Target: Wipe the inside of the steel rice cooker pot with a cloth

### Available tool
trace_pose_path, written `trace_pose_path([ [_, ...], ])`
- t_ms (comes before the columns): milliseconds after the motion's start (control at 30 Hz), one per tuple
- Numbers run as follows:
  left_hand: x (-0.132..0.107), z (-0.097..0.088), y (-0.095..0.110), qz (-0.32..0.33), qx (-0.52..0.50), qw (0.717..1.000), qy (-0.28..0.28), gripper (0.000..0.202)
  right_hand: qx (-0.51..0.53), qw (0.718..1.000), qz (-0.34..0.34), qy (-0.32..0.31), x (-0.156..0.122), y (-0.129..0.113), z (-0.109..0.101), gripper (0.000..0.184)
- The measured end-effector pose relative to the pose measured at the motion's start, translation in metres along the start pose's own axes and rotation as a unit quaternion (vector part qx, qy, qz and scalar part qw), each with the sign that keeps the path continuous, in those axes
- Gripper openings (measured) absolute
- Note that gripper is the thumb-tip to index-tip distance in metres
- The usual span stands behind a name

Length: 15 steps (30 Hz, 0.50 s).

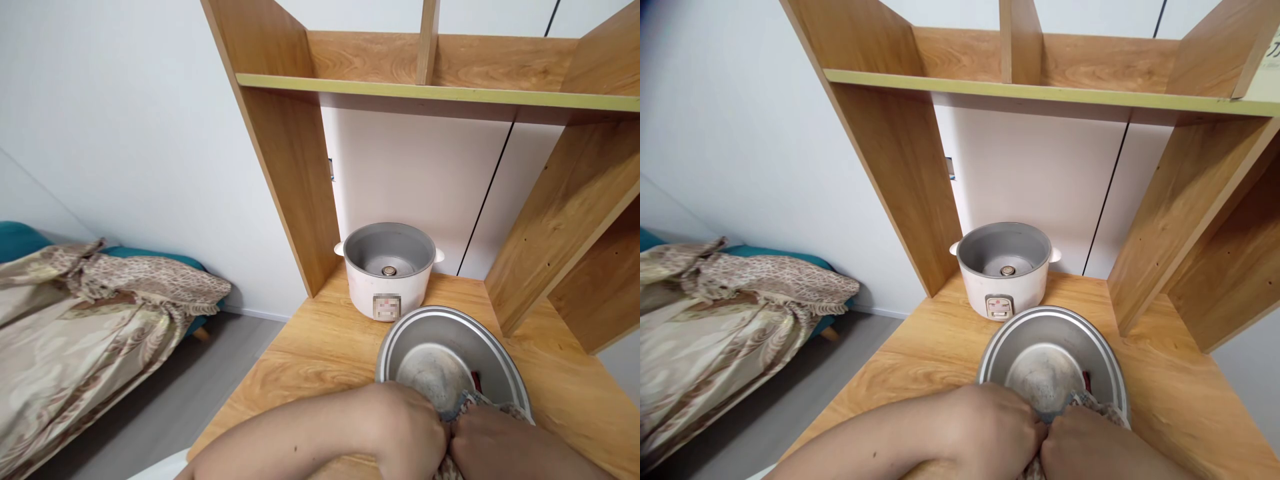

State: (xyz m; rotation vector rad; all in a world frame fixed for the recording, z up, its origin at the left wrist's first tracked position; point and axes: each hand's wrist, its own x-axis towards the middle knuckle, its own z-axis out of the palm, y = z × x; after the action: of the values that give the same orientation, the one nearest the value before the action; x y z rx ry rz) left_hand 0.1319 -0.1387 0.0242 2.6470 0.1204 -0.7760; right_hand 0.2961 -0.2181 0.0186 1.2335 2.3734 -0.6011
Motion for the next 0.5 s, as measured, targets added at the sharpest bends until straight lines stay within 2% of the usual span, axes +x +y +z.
trace_pose_path([
  [133,0.001,0.001,0.0,-0.019,0.002,1.0,-0.01,0.022,-0.013,0.999,0.021,-0.032,-0.003,-0.01,-0.016,0.03],
  [267,0.001,0.0,0.001,-0.021,-0.014,1.0,0.004,0.02,-0.036,0.998,0.023,-0.045,-0.002,-0.012,-0.017,0.031],
  [500,-0.006,-0.008,0.009,-0.051,-0.01,0.998,-0.03,0.03,0.007,1.0,0.011,0.017,0.001,-0.003,-0.001,0.025],
])
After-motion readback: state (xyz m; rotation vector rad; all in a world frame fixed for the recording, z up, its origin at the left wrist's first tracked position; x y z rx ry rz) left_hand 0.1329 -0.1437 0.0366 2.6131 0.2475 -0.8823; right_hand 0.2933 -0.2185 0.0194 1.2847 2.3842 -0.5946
